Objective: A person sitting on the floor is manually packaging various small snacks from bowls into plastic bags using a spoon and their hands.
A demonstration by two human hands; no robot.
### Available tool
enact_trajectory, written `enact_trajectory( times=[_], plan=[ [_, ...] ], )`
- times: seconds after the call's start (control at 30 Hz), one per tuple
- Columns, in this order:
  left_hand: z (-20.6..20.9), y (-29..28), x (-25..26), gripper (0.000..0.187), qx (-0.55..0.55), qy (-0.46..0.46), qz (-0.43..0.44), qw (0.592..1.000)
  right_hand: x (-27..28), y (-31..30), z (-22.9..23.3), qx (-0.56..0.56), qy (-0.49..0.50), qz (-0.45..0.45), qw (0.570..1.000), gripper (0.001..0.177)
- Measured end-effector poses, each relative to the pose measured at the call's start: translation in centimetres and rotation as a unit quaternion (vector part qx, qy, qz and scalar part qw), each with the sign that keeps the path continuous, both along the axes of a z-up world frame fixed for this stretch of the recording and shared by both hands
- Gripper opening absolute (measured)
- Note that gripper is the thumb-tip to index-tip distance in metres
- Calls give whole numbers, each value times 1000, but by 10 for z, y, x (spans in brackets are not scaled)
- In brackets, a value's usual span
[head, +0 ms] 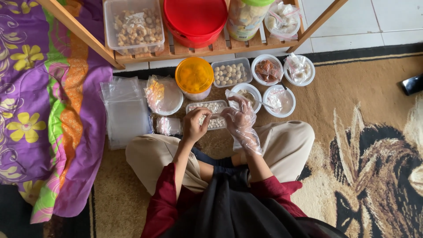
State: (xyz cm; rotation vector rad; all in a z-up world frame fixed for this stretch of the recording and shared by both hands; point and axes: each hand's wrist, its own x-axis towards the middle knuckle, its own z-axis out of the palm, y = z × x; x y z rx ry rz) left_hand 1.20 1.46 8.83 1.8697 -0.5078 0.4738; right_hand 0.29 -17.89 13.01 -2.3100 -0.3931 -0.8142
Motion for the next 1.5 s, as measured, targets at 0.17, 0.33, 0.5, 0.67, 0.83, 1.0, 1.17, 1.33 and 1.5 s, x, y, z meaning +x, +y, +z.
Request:
enact_trajectory(
  times=[0.17, 0.33, 0.5, 0.67, 0.83, 1.0, 1.17, 1.33, 1.5],
  plan=[
    [22, -2, -2, 7, -44, 29, 10, 999, -6, -7, 18, 51, 20, 27, 998, 12],
    [50, -10, -13, 6, -45, 44, 32, 997, -6, -5, 11, 59, 11, 56, 997, 9],
    [61, -20, -21, 4, -26, 39, 47, 998, -20, -1, 52, 38, 16, 59, 997, 5],
    [57, -23, -20, 3, -29, 32, 26, 999, -15, 4, 55, 2, -6, 52, 999, 12],
    [61, -16, -15, 7, 15, 19, 62, 998, -12, 2, 78, -50, -44, 68, 995, 14],
    [58, -5, -12, 9, 27, 23, 79, 996, 0, -2, 44, -67, -61, 82, 992, 18],
    [23, 7, -9, 5, 34, 86, 138, 986, 6, -13, 25, -35, -38, 100, 994, 10],
    [-35, 31, 4, 8, 99, 168, 201, 960, 20, -54, -61, 13, -16, 112, 994, 12],
    [-91, 30, 18, 7, 60, 205, 198, 957, 10, -79, -90, 15, 107, 89, 990, 16]
  ],
)
